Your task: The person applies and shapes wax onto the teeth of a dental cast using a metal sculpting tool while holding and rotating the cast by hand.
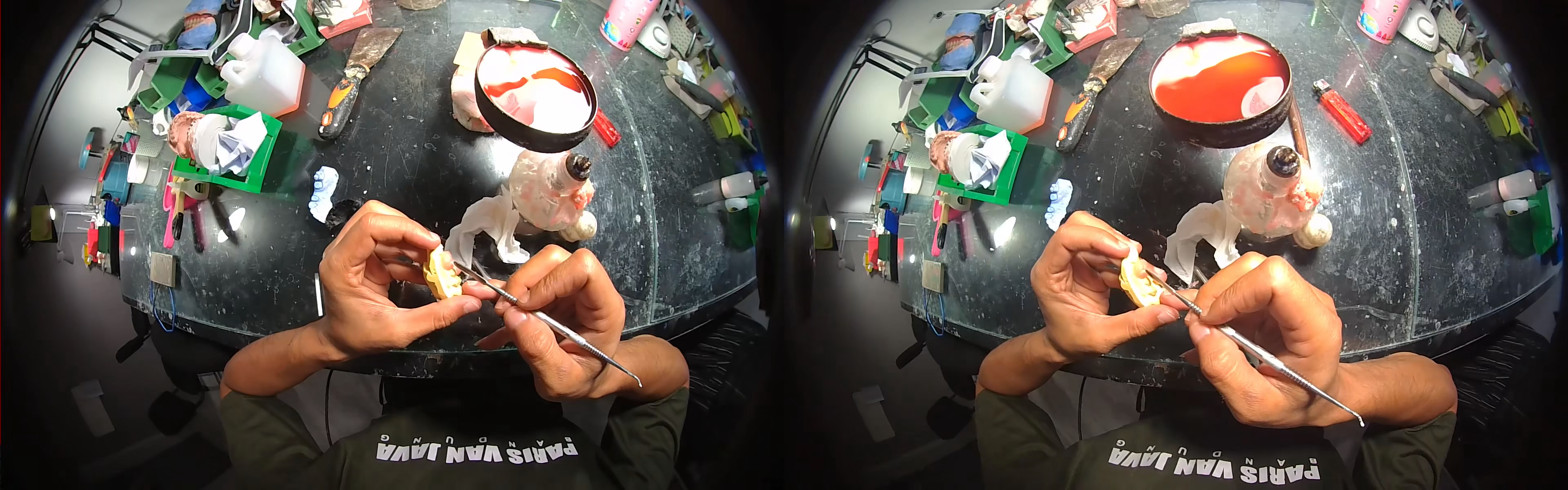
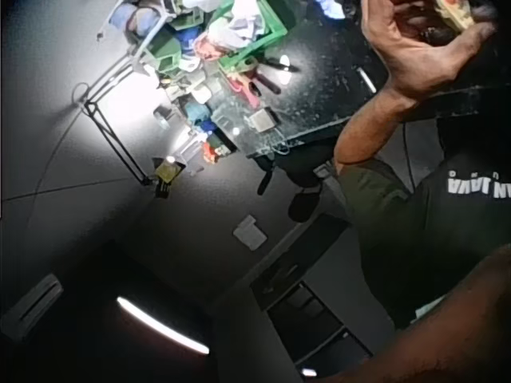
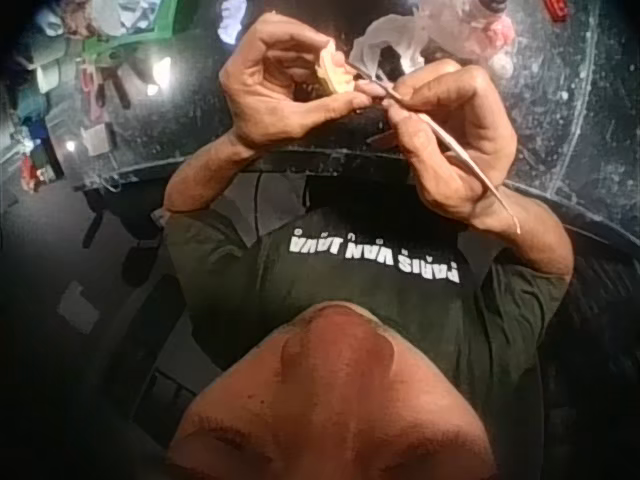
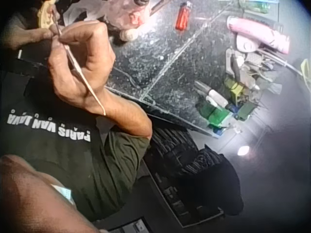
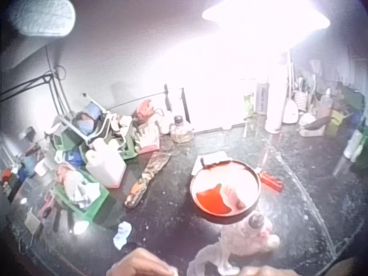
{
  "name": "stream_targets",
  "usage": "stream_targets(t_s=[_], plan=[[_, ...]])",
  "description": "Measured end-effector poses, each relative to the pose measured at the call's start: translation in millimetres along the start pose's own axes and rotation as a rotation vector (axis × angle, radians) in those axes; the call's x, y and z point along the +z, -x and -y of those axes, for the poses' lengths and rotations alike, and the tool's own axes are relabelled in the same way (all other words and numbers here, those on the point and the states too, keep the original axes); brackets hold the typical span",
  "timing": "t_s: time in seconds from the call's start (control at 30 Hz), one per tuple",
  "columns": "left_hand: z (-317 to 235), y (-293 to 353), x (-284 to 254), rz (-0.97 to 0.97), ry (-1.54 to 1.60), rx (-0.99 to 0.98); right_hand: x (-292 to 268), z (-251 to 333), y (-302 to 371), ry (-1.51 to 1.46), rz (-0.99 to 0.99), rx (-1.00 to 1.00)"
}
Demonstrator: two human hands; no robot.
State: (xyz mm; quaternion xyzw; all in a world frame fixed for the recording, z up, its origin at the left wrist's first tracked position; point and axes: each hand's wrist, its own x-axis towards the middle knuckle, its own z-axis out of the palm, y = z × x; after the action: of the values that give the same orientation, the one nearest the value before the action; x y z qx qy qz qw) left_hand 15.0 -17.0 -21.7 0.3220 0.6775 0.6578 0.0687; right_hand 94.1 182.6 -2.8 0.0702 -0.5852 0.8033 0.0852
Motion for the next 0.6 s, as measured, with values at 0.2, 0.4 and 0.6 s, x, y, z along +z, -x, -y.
stream_targets(t_s=[0.2, 0.4, 0.6], plan=[[-2, 0, 1, -0.001, -0.003, 0.006, 0, -1, 1, 0.007, -0.007, -0.021], [-1, 0, -1, -0.005, -0.012, 0.006, -11, 4, -4, 0.164, 0.191, -0.003], [-1, -1, 0, -0.003, -0.006, 0.01, -10, 3, -2, 0.161, 0.184, -0.012]])
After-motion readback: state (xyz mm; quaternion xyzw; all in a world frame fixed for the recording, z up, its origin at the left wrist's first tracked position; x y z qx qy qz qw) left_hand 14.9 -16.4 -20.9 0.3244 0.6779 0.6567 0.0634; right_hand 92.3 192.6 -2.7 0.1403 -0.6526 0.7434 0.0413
